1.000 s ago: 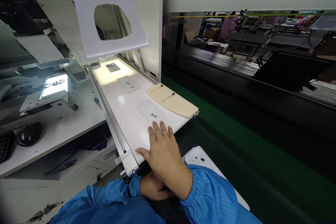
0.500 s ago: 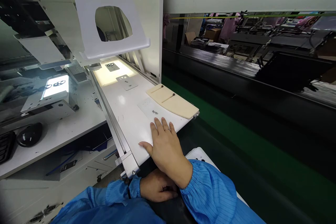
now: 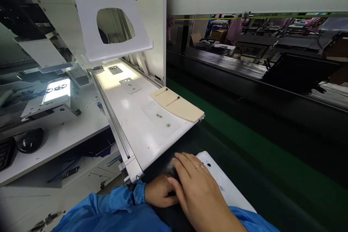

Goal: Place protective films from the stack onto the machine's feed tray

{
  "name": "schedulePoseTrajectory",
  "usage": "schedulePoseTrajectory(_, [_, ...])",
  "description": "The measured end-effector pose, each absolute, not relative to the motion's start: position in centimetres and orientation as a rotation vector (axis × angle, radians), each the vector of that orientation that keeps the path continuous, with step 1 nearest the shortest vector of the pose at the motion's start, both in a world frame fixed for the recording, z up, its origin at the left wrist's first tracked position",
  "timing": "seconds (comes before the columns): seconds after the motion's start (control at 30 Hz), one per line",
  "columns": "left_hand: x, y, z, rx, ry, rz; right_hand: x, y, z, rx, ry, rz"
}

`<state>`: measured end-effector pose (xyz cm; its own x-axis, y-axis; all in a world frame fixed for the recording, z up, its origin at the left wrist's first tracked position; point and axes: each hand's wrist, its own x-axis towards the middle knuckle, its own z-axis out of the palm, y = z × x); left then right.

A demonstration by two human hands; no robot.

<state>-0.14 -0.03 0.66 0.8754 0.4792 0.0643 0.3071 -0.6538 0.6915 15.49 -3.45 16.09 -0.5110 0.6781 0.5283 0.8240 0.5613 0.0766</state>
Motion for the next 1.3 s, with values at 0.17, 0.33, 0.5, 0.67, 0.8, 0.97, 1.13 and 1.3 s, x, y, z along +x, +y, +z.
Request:
schedulePoseTrajectory(0.17, [-0.2,0.1,0.1,2.339,0.522,0.365,20.1,-5.6,14.6,-1.363,-2.225,-0.276])
schedulePoseTrajectory(0.33, [-0.2,0.1,-0.1,2.343,0.52,0.389,22.8,-7.2,12.9,-1.623,-2.076,-0.136])
schedulePoseTrajectory(0.5, [-0.1,0.0,-0.1,2.351,0.532,0.398,23.7,-7.8,12.2,-1.69,-2.121,-0.16])
schedulePoseTrajectory(0.67, [-0.2,-0.1,-0.1,2.362,0.578,0.366,23.8,-7.8,12.3,-1.665,-2.134,-0.327])
schedulePoseTrajectory(0.8, [-0.2,-0.2,-0.1,2.367,0.577,0.374,23.6,-7.8,12.0,-1.638,-2.174,-0.442])
schedulePoseTrajectory(0.97, [-0.1,-0.2,0.1,2.391,0.569,0.386,23.6,-7.8,11.2,-1.628,-2.222,-0.457])
schedulePoseTrajectory(1.13, [-0.2,-0.1,0.1,2.396,0.561,0.376,23.9,-7.8,9.7,-1.666,-2.244,-0.431])
schedulePoseTrajectory(1.3, [-0.2,-0.1,0.0,2.384,0.569,0.366,24.0,-8.1,8.2,-1.812,-2.208,-0.362])
